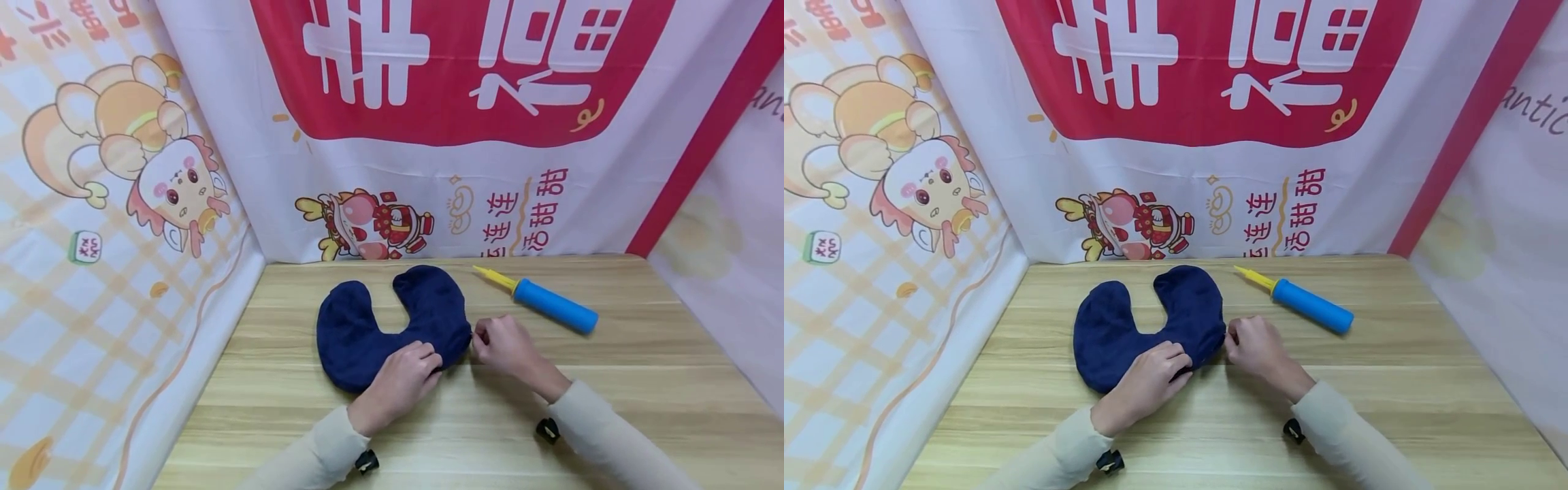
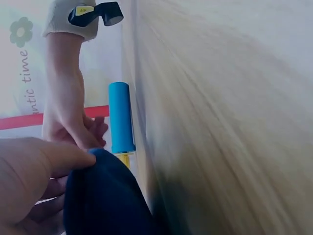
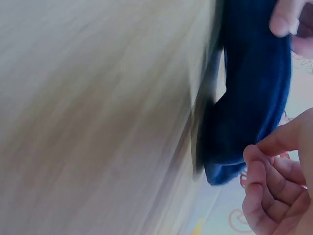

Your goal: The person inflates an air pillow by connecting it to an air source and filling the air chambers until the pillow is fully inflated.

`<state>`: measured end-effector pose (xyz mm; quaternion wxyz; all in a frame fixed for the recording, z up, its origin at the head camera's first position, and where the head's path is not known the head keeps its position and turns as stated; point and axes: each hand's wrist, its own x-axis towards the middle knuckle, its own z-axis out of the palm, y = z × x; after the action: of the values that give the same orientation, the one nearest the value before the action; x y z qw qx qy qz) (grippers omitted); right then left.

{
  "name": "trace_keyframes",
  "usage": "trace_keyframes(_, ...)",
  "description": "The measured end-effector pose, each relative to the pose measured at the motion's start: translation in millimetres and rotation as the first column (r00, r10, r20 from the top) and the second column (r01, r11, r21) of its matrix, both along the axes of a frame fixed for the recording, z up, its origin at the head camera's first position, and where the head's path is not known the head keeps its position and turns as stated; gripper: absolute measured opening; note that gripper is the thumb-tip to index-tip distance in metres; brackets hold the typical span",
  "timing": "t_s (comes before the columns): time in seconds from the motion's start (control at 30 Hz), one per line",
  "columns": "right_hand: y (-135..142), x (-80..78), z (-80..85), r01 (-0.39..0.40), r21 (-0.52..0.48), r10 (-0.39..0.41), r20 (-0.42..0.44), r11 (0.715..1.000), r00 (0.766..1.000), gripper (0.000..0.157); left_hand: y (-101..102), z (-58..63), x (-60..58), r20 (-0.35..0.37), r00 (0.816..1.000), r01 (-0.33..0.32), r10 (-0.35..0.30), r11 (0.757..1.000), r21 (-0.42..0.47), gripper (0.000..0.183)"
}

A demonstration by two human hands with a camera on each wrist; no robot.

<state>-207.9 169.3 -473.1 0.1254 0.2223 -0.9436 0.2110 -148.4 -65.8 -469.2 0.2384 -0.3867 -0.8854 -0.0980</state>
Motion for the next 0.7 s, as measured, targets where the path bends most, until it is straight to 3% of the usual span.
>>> trace_keyframes(0.13,13,6.4,2.9,-0.037,0.010,0.036,0.043,0.999,0.998,0.020,-18,-3.5,6.9,0.101,0.995,-0.025,0.024,1.000,0.000,0.012)
trace_keyframes(0.3,33,13.4,-3.2,-0.068,0.046,0.064,0.083,0.997,0.994,0.013,-47,-3.5,15.5,0.172,0.984,-0.051,0.055,0.998,-0.023,0.017)
trace_keyframes(0.5,44,14.4,-13.1,-0.110,0.055,0.105,0.098,0.992,0.990,0.009,-68,-6.2,13.5,0.234,0.972,0.006,0.007,0.999,-0.053,0.019)
trace_keyframes(0.63,37,19.7,-5.4,-0.121,0.095,0.106,0.151,0.988,0.983,0.014,-71,-3.7,11.7,0.283,0.959,0.024,-0.023,1.000,0.000,0.016)
trace_keyframes(0.7,32,23.4,0.6,-0.126,0.126,0.109,0.133,0.984,0.985,0.017,-71,-1.0,9.4,0.309,0.951,0.019,-0.031,0.999,0.041,0.014)
